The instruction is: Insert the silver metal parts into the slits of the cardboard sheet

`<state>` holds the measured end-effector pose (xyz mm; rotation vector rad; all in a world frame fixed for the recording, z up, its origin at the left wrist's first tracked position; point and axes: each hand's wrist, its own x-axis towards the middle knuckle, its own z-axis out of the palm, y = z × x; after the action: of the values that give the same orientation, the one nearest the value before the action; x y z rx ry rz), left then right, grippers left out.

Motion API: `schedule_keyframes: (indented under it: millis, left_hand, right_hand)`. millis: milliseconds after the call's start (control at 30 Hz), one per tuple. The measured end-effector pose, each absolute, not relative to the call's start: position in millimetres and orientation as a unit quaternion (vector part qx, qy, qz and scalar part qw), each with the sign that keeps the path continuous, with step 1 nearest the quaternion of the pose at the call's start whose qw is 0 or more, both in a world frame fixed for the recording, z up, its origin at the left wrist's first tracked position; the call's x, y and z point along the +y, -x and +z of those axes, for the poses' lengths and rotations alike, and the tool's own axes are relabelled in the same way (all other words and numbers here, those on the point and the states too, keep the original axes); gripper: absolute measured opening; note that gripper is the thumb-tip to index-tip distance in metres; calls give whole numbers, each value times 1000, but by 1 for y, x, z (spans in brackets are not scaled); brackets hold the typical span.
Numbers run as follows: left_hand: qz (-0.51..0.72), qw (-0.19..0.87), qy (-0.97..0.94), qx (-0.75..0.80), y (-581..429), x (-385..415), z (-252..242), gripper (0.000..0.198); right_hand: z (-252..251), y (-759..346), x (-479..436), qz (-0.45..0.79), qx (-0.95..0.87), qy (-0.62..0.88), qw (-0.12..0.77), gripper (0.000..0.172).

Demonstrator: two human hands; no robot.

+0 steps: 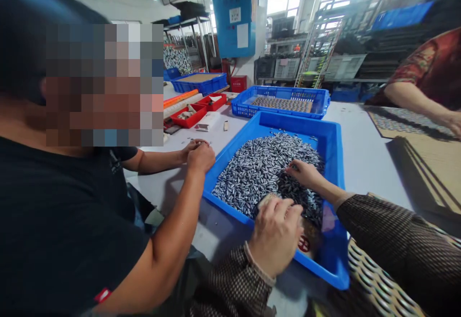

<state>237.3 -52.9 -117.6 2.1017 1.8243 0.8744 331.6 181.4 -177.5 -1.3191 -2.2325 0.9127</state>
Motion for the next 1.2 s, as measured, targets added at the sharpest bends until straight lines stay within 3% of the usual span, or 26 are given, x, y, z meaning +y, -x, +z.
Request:
schedule_keyframes:
  millis: [100, 200, 400, 667, 867, 1200]
  left_hand:
    - [147, 58, -762, 629, -227, -30, -117, 48]
    - [48, 70, -784, 615, -222, -8, -123, 52]
    - [-4, 87, -783, 616, -218, 14, -125, 56]
    - [-26, 135, -777, 614, -213, 21, -113, 50]
    - [-5, 145, -791, 595, -213, 14, -100, 20]
    - [236, 141, -658, 701, -196, 4, -77, 39]
  right_hand:
    - [-172, -337, 184, 439, -719, 479, 246, 30]
    - [-165, -345, 183, 535, -644, 465, 289, 41]
    - [-155, -350, 185, 617, -562, 457, 308, 37]
    - [-147, -344, 183, 610, -562, 481, 284, 31]
    - [-149, -341, 190, 562, -616, 483, 267, 30]
    - [-147, -340, 203, 455, -684, 498, 278, 29]
